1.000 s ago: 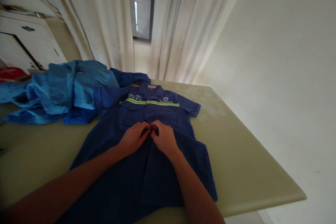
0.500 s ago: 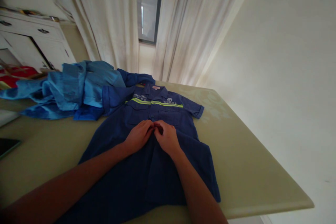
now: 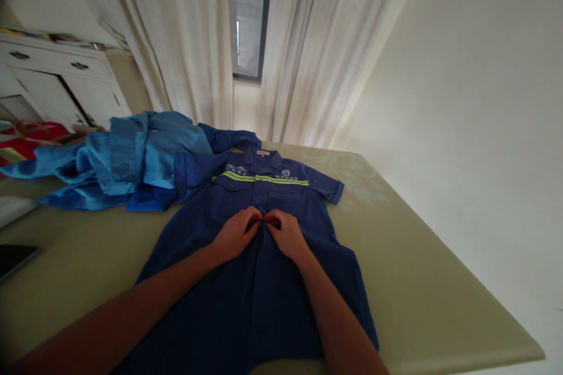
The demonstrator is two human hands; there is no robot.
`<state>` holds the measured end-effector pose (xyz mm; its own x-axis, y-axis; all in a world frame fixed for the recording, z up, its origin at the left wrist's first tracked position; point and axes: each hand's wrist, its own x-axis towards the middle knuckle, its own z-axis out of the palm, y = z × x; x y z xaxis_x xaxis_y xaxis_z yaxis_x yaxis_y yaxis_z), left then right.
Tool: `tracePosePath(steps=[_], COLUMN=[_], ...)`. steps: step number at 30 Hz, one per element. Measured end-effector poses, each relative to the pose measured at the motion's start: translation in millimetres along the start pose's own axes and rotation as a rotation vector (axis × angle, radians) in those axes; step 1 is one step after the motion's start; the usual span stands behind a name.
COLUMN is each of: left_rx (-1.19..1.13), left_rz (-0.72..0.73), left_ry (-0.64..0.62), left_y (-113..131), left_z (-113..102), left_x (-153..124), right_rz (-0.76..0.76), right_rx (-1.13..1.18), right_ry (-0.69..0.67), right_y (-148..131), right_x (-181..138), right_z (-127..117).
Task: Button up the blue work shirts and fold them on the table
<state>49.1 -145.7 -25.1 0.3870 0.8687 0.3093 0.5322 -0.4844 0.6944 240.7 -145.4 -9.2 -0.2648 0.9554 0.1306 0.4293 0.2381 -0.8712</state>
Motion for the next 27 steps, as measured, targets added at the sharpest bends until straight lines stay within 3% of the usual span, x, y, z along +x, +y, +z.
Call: tracePosePath(steps=[7, 13, 19, 27], left_rx=[-0.041, -0.011, 0.005, 0.009], left_rz=[-0.002, 0.058, 0.056, -0.007], left_ry=[-0.007, -0.020, 0.005, -0.002], left_y=[0.3, 0.9, 0.8, 2.0], left_z=[-3.7, -4.1, -3.3, -2.1], left_x=[2.8, 2.0, 0.7, -1.0], right_rz=[-0.119, -0.212, -0.172, -0.156], right_rx=[-0.272, -0.454, -0.474, -0.350], right_ry=[0.063, 0.004, 0.057, -0.009], right_y=[-5.9, -6.9, -10.2, -7.4], right_x=[-1.1, -2.8, -4.0, -1.9], right_z=[2.6, -0.1, -0.5, -5.1])
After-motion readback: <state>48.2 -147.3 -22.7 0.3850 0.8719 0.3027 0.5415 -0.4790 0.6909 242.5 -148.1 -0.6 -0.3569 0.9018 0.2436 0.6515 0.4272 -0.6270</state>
